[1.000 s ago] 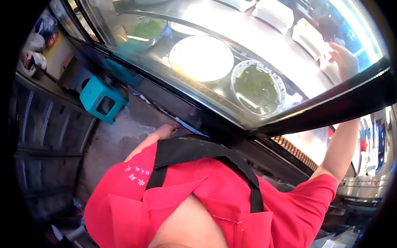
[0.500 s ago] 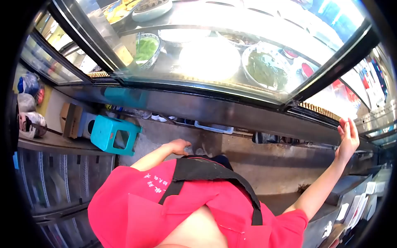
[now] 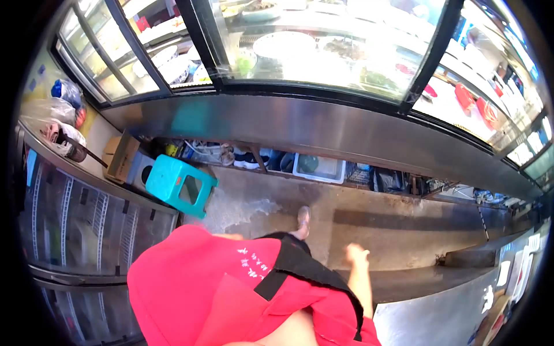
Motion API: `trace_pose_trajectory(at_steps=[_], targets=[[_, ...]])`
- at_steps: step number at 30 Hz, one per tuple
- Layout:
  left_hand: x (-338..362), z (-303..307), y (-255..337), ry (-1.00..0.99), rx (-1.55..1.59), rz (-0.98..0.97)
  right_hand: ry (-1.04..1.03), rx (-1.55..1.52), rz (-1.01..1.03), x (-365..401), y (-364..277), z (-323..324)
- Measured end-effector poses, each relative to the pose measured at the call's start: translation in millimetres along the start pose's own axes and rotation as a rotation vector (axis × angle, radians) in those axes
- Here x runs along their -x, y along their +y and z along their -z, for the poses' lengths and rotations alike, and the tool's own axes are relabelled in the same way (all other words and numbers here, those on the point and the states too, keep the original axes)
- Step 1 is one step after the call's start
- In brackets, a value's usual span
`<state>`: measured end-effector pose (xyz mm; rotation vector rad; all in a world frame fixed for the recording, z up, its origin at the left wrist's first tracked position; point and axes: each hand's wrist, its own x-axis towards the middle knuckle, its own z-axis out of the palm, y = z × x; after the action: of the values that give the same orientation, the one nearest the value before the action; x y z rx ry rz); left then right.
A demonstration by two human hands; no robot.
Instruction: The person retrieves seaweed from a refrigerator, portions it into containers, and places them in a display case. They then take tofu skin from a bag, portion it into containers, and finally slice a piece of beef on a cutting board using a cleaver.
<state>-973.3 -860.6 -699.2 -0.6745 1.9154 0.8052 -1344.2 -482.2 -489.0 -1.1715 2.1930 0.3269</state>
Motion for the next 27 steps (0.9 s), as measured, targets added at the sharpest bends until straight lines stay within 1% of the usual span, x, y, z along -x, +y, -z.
trace_pose_trajectory(at_steps=[1,2,4,6,8,9,10,11,14,16,17,18,20,22,23,25,27], targets=[[22,-7,-5,-0.008,0.069,0.047,-0.035,-0.206,-0.012,18,-25,-27],[40,-12,-8,-0.010,0.128,0.069,-0.033,-0.959,-0.087,15,-30,-86],[75,-21,-15,-0.015,0.231,0.095,0.123,-1.576,-0.132,50,-51,-155],[100,-23,-19,-0.044,0.312,0.095,0.156,-1.108,-0.260,70,-46,-250],[110,-15,-14,-0.100,0.378,0.073,0.056,-0.990,-0.511,124,-72,-270],[112,-12,-7,-0.132,0.408,0.059,0.007,-1.036,-0.622,145,-86,-285],[118,-7,2,-0.162,0.439,0.043,0.027,-1.450,-0.672,162,-106,-310],[124,-3,10,-0.191,0.472,0.026,0.061,-1.531,-0.757,182,-123,-332],[135,0,45,-0.268,0.513,-0.062,0.126,-1.550,-0.989,244,-184,-347],[140,-6,75,-0.269,0.366,-0.212,0.159,-1.538,-1.092,271,-219,-365],[140,-12,90,-0.212,0.147,-0.363,0.164,-1.536,-1.148,288,-239,-375],[139,-26,97,-0.307,0.235,-0.352,0.167,-1.527,-1.200,302,-259,-382],[170,-45,109,-0.322,0.292,-0.368,0.149,-1.494,-1.307,338,-297,-398],[154,-80,82,-0.229,0.189,-0.475,0.114,-1.466,-1.407,373,-336,-414],[148,-95,62,-0.080,0.057,-0.615,0.096,-1.458,-1.456,389,-355,-421],[144,-116,22,-0.083,-0.082,-0.542,0.061,-1.460,-1.555,421,-393,-441],[145,-127,1,-0.096,-0.197,-0.511,0.024,-1.465,-1.645,448,-430,-457]])
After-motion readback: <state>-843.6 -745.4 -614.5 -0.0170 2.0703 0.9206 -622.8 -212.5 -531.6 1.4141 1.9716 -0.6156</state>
